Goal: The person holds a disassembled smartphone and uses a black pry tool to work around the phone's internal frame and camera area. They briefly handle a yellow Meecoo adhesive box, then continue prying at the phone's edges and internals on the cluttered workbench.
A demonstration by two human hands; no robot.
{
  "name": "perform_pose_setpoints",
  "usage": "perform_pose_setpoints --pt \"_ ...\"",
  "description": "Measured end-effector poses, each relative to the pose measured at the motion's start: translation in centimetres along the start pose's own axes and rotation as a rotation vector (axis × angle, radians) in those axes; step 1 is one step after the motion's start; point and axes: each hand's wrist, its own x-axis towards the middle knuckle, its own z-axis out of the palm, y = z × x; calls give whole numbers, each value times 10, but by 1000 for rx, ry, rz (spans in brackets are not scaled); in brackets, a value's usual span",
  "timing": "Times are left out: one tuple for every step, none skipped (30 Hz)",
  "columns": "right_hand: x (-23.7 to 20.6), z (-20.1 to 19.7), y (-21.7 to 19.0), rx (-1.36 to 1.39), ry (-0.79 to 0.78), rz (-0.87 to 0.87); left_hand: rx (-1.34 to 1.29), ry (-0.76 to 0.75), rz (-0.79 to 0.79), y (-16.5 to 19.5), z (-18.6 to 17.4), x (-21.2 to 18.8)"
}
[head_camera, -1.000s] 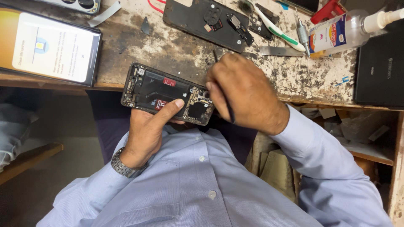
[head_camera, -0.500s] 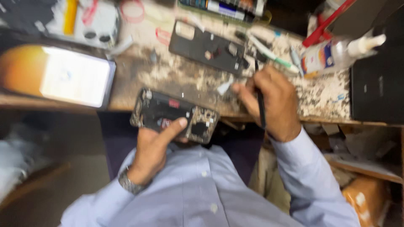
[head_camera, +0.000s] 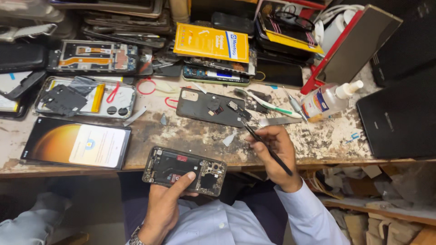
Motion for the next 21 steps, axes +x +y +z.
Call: perform_pose_setpoints --pt "-2 -3 3 22 -11 -14 -6 -2 4 1 3 -1" --pt "-4 -6 4 44 -23 -29 -13 -2 9 3 6 -1" --pt "-6 -8 5 67 -36 -41 -21 0 11 4 8 -2" --pt "-8 -10 5 75 -52 -47 -21 -9 31 5 10 -4" --pt "-11 -11 4 85 -68 -43 -21 -13 41 5 11 -5" --pt "-16 -12 2 96 -85 -27 -21 -9 42 5 12 -8" --pt "-23 -12 0 137 -110 -14 -20 -17 44 5 12 -12" --pt "-28 -12 -3 179 -136 0 -20 -23 47 4 11 -14" --pt "-33 -11 -5 223 -161 10 -20 -30 53 3 11 -16" --pt "-38 -9 -8 190 -182 4 -27 -42 53 2 10 -19" --pt "-40 -7 -11 154 -205 -13 -36 -60 62 1 9 -19" --pt "-41 -5 -13 118 -227 -42 -44 -84 81 1 9 -19" --pt "-42 -2 -17 43 -229 -85 -44 -73 80 0 9 -20" --pt "-41 2 -20 -35 -228 -136 -44 -68 85 0 10 -19" --pt "-39 5 -23 -114 -225 -190 -44 -66 92 0 11 -18" --pt "-37 8 -26 -174 -215 -215 -43 -69 90 1 11 -18" --pt "-35 10 -28 -235 -205 -241 -42 -72 88 1 12 -18" --pt "-33 11 -30 -298 -192 -269 -41 -79 87 1 12 -17" --pt "-32 13 -32 -301 -189 -264 -43 -80 88 1 12 -17" --pt "-31 14 -32 -304 -187 -260 -45 -80 90 1 11 -17" --pt "-30 15 -32 -308 -185 -259 -48 -82 94 1 11 -17"
